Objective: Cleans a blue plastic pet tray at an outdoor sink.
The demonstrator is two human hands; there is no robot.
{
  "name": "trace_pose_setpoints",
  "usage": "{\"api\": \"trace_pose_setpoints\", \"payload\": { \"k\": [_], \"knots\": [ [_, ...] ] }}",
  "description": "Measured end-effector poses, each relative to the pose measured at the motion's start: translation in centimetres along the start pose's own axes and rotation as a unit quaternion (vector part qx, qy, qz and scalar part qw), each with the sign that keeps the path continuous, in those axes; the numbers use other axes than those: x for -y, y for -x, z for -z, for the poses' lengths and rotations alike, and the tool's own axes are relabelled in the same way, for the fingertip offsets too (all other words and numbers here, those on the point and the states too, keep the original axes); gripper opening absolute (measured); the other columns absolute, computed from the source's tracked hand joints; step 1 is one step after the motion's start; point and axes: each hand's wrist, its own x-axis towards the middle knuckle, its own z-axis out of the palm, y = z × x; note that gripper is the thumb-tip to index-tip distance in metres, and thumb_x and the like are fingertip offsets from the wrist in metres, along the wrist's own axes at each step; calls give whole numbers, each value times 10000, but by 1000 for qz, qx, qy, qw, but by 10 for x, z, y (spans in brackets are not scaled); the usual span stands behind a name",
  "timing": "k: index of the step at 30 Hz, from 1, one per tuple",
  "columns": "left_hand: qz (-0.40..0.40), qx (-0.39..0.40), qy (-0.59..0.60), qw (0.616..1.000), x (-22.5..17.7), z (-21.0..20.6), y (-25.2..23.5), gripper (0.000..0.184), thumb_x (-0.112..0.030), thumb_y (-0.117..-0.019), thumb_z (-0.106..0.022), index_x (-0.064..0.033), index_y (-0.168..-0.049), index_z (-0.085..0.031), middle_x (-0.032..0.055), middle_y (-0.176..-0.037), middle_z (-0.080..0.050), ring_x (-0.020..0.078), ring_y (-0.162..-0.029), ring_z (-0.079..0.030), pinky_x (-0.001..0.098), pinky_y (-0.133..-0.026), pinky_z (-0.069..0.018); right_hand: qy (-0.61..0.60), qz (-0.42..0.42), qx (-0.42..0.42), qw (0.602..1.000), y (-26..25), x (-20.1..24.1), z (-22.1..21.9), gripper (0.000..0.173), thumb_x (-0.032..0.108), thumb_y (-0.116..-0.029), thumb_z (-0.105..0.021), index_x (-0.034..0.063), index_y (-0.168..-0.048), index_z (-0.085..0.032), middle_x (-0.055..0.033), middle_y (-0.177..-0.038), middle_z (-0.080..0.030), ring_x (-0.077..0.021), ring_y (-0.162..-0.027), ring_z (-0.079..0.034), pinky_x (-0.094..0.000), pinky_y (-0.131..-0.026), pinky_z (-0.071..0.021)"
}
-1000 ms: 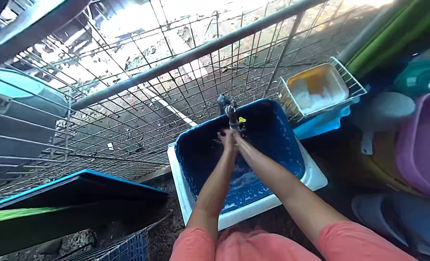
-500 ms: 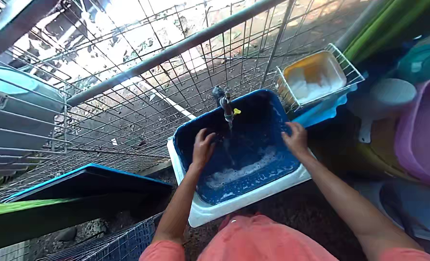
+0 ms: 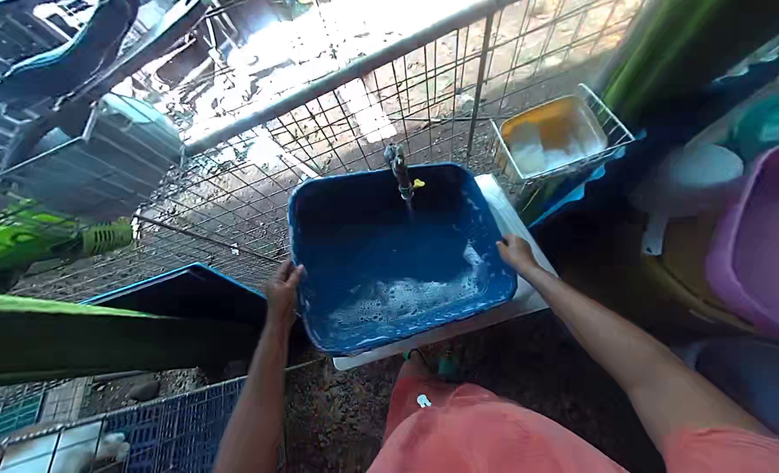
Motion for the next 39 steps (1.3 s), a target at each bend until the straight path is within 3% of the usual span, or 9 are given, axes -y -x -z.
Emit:
{"api": "trace_pose_setpoints", "payload": {
  "k": [6,10,13,20,25,27,32,36,39],
  "knots": [
    [55,-9,109,992,-107,75,57,273,-124,-1064,-490,-86,-1324,-562,-24,-940,-699,27,-742,-667,214,-668,-575,-74,41,131,988,23,30,-15,345,147,-1083,-500,-102,-1295,-608,-336,-1302,-603,-424,-1228,-590,-560,-1074,-430],
    [85,1,209,974,-80,95,65,211,-153,-1085,-413,-93,-1086,-616,-18,-784,-688,59,-677,-661,236,-629,-575,-33,59,191,979,32,45,28,299,99,-1053,-548,-113,-1255,-609,-319,-1236,-612,-368,-1106,-608,-530,-1012,-451],
    [155,45,277,947,-48,84,75,285,-174,-1096,-335,-81,-1055,-602,12,-836,-722,90,-757,-708,272,-690,-611,-13,53,166,985,34,54,69,260,66,-1038,-558,-132,-1188,-632,-318,-1171,-627,-369,-1054,-602,-548,-986,-443],
    [281,60,322,902,51,19,64,216,-125,-1056,-389,-46,-1028,-587,47,-761,-687,121,-654,-683,285,-598,-591,63,62,43,995,47,81,148,232,83,-1008,-618,-108,-1119,-689,-335,-1109,-665,-467,-1063,-627,-663,-970,-438],
    [293,162,194,922,87,-35,42,318,-143,-1090,-390,-14,-1360,-499,73,-959,-656,122,-788,-650,317,-730,-559,18,85,-37,996,130,126,190,220,52,-995,-635,-100,-1151,-660,-320,-1097,-657,-427,-993,-638,-634,-917,-477],
    [278,215,143,925,99,-63,27,365,-229,-1116,-377,-23,-1385,-513,104,-1042,-681,155,-867,-667,361,-787,-565,5,122,-71,990,155,132,200,167,38,-981,-643,-83,-1093,-672,-277,-1011,-669,-372,-902,-646,-601,-851,-502],
    [286,252,109,918,92,-140,-8,332,-202,-1097,-436,47,-1264,-579,152,-1037,-681,190,-850,-664,378,-790,-565,-10,137,-147,980,203,130,207,376,12,-949,-681,-69,-1308,-603,-309,-1178,-639,-400,-1020,-636,-612,-928,-489],
    [300,223,177,910,86,-204,-34,259,-206,-1078,-465,17,-1109,-592,65,-825,-591,127,-646,-549,301,-637,-506,14,211,-219,953,236,115,193,449,45,-912,-719,-9,-1344,-607,-226,-1074,-648,-280,-741,-574,-520,-686,-506],
    [252,202,233,917,69,-243,-54,320,-168,-1051,-520,74,-1256,-565,183,-1051,-640,215,-854,-604,398,-788,-535,24,249,-257,934,261,115,180,537,150,-874,-726,3,-1373,-589,-207,-1088,-649,-262,-765,-586,-488,-681,-514]
  ]
}}
